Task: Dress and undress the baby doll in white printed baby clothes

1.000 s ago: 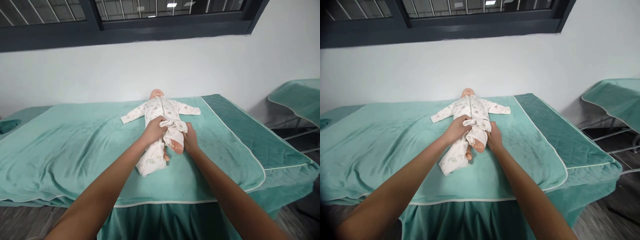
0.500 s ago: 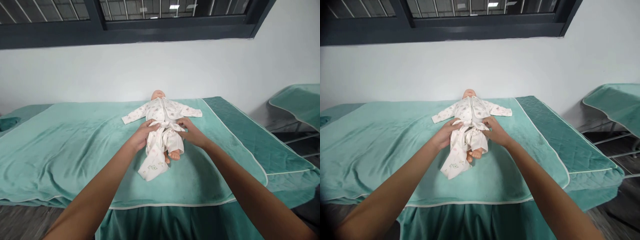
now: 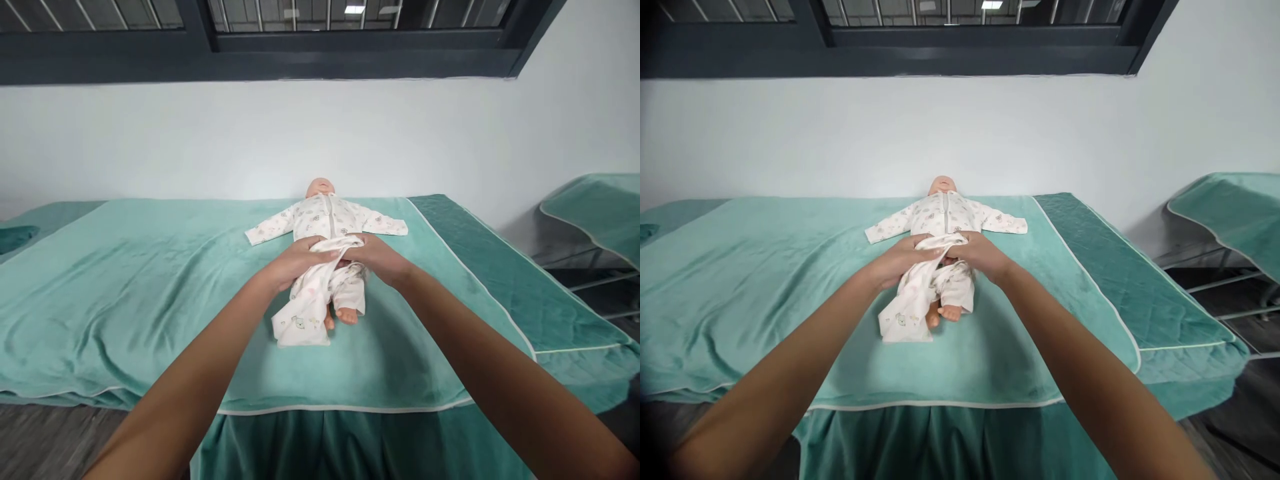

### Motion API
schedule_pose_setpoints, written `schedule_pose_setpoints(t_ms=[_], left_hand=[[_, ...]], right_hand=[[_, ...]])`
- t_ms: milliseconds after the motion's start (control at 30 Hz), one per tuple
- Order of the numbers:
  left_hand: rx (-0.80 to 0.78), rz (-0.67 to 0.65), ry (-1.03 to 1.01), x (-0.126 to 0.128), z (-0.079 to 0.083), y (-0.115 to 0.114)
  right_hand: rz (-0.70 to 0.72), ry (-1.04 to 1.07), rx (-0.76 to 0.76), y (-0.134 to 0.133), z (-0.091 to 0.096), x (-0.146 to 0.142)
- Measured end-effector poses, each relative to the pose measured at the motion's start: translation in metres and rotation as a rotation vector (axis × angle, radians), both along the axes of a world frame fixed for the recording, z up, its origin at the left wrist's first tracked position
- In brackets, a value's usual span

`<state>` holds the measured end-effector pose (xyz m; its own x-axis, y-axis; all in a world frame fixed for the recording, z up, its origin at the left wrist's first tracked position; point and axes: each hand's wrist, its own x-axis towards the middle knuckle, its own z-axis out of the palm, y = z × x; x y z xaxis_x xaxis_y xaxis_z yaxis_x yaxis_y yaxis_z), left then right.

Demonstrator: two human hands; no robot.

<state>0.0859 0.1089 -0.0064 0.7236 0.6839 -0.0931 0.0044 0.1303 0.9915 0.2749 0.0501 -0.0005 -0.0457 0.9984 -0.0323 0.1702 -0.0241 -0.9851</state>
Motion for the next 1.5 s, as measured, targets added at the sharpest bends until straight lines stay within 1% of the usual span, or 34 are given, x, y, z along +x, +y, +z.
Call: schedule_pose_setpoints(t_ms=[33, 67, 100, 133, 200, 233, 267, 300, 333, 367, 433, 533, 633, 700, 767, 833, 900, 1000, 1067, 1133, 1200, 1267, 1333, 1400, 1433, 1467, 1500], left_hand=[[-0.006, -0.065, 0.032, -0.005, 0.001, 0.001], [-0.002, -0.094, 0.05, -0.007, 0.002, 0.002], [0.012, -0.079, 0.055, -0.008, 0.003, 0.003], [0.042, -0.018, 0.049, -0.006, 0.003, 0.003], [0.162, 0.185, 0.018, 0.002, 0.0, 0.001], [0.237, 0.289, 0.001, 0.008, -0.002, 0.0], [0.301, 0.38, -0.011, 0.015, -0.004, -0.002], [0.339, 0.451, -0.021, 0.02, -0.005, -0.003], [0.344, 0.494, -0.028, 0.025, -0.007, -0.004], [0.314, 0.506, -0.037, 0.028, -0.008, -0.004], [0.222, 0.464, -0.056, 0.03, -0.009, -0.004], [0.173, 0.368, -0.063, 0.023, -0.007, -0.003], [0.158, 0.315, -0.018, 0.011, -0.002, -0.002], [0.116, 0.224, 0.048, 0.002, 0.002, -0.001], [0.046, 0.103, 0.106, -0.006, 0.004, -0.002], [-0.036, 0.025, 0.095, -0.012, 0.004, -0.002], [-0.105, 0.024, 0.012, -0.014, 0.0, -0.003], [-0.177, 0.089, -0.134, -0.009, -0.01, -0.003], [-0.214, 0.143, -0.21, -0.002, -0.015, -0.002], [-0.246, 0.18, -0.259, 0.004, -0.018, -0.002], [-0.253, 0.18, -0.24, 0.006, -0.017, -0.001], [-0.208, 0.144, -0.132, 0.001, -0.013, -0.002], [-0.126, 0.06, 0.01, -0.008, -0.007, -0.002], [-0.052, -0.054, 0.112, -0.016, -0.002, -0.002], [-0.035, -0.097, 0.135, -0.019, -0.001, -0.002], [-0.034, -0.114, 0.133, -0.021, 0.0, -0.002], [-0.05, -0.102, 0.105, -0.021, -0.002, -0.002]], right_hand=[[0.014, 0.041, 0.008, -0.001, 0.0, 0.002], [0.042, 0.07, 0.007, -0.002, 0.0, 0.004], [0.084, 0.084, -0.006, -0.003, 0.002, 0.005], [0.137, 0.088, -0.023, -0.004, 0.004, 0.006], [0.27, 0.062, -0.061, -0.005, 0.008, 0.004], [0.32, 0.028, -0.075, -0.005, 0.01, 0.002], [0.335, -0.015, -0.082, -0.005, 0.01, -0.001], [0.31, -0.064, -0.083, -0.004, 0.01, -0.005], [0.257, -0.115, -0.082, -0.004, 0.008, -0.009], [0.193, -0.168, -0.079, -0.003, 0.006, -0.014], [0.085, -0.244, -0.071, -0.003, 0.001, -0.022], [0.026, -0.239, -0.087, -0.003, -0.004, -0.03], [-0.019, -0.187, -0.088, -0.005, -0.005, -0.027], [-0.036, -0.122, -0.061, -0.006, -0.006, -0.022], [-0.064, -0.024, -0.029, -0.006, -0.009, -0.017], [-0.091, 0.044, -0.004, -0.005, -0.014, -0.013], [-0.089, 0.07, 0.005, -0.004, -0.019, -0.012], [-0.03, 0.058, 0.014, -0.004, -0.024, -0.01], [0.029, 0.02, 0.012, -0.004, -0.023, -0.009], [0.11, -0.05, -0.021, -0.004, -0.019, -0.007], [0.155, -0.121, -0.083, -0.005, -0.014, -0.006], [0.123, -0.126, -0.126, -0.005, -0.011, -0.006], [0.068, -0.025, -0.122, -0.004, -0.01, -0.007], [0.036, 0.093, -0.103, -0.003, -0.011, -0.008], [0.028, 0.135, -0.095, -0.002, -0.011, -0.009], [0.026, 0.16, -0.09, -0.002, -0.012, -0.01], [0.032, 0.171, -0.086, -0.002, -0.013, -0.011]])
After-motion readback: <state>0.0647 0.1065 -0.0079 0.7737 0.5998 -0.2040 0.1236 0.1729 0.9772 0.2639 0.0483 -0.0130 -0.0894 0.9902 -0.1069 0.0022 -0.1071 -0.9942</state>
